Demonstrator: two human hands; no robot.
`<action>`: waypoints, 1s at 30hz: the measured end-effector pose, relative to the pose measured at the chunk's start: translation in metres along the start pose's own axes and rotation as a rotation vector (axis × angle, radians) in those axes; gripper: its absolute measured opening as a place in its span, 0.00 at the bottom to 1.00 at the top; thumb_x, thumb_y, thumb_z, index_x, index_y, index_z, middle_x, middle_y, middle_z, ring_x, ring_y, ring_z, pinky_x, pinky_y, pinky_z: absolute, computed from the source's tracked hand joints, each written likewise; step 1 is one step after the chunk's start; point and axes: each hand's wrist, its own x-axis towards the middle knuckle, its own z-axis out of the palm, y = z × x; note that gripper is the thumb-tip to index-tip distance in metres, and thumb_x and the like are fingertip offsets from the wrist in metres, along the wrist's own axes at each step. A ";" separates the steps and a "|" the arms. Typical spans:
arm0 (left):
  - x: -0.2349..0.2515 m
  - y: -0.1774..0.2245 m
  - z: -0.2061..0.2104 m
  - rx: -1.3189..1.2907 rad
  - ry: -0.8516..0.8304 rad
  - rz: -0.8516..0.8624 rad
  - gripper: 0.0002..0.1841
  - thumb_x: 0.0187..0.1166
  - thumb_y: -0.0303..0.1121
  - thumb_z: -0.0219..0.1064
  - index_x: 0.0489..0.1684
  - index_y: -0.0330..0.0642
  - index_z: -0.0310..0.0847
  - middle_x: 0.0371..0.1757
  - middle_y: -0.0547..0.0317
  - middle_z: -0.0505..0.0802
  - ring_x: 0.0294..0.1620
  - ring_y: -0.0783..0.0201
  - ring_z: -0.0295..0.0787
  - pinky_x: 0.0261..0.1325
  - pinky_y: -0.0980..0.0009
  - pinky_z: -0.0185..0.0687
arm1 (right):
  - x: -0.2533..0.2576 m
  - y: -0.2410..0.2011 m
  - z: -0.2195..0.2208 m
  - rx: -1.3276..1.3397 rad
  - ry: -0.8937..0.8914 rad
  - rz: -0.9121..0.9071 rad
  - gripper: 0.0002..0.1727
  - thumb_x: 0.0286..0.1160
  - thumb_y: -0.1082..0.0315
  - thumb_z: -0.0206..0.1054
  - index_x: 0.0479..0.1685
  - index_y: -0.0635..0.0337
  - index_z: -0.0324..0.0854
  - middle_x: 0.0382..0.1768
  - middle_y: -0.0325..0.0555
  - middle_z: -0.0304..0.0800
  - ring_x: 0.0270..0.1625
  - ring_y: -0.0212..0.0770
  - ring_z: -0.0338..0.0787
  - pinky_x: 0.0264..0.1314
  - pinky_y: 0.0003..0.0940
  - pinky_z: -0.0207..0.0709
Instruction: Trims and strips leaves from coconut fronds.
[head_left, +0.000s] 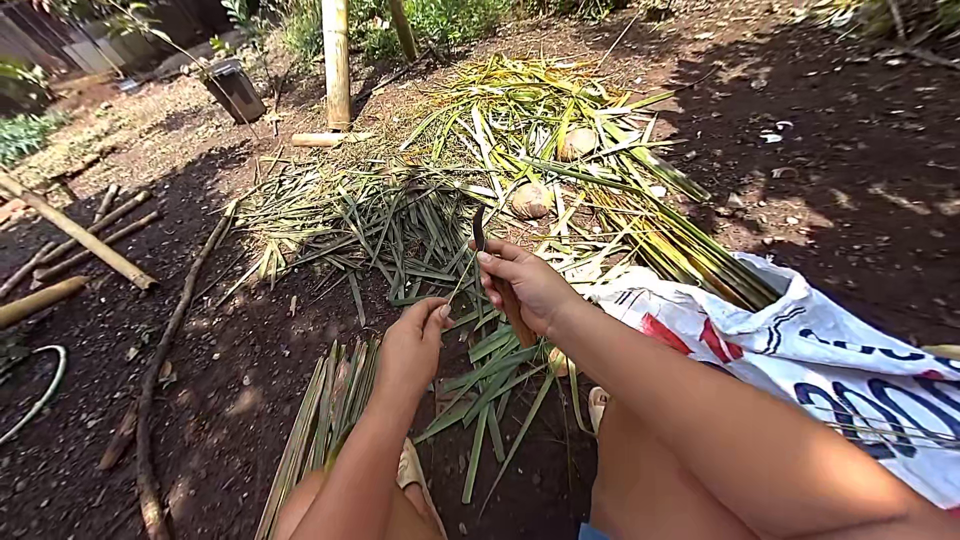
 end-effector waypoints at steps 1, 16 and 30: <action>0.000 0.001 0.003 -0.026 0.022 0.019 0.15 0.92 0.42 0.56 0.61 0.50 0.87 0.41 0.73 0.94 0.32 0.80 0.85 0.37 0.79 0.79 | -0.002 0.002 0.003 0.003 -0.027 0.014 0.18 0.92 0.64 0.56 0.74 0.56 0.77 0.26 0.41 0.77 0.19 0.31 0.75 0.21 0.22 0.74; -0.004 -0.040 -0.020 0.342 0.255 0.452 0.17 0.90 0.41 0.55 0.55 0.46 0.92 0.38 0.64 0.96 0.43 0.68 0.93 0.54 0.66 0.88 | -0.004 -0.021 -0.021 -0.072 -0.124 0.050 0.17 0.94 0.64 0.52 0.72 0.55 0.78 0.22 0.36 0.71 0.16 0.28 0.71 0.19 0.20 0.71; -0.020 -0.072 -0.080 0.358 0.163 0.383 0.18 0.89 0.44 0.56 0.52 0.48 0.93 0.37 0.68 0.95 0.40 0.74 0.91 0.51 0.71 0.86 | 0.004 -0.044 -0.058 0.048 -0.017 -0.055 0.16 0.94 0.59 0.51 0.71 0.48 0.76 0.20 0.31 0.70 0.14 0.24 0.69 0.15 0.17 0.69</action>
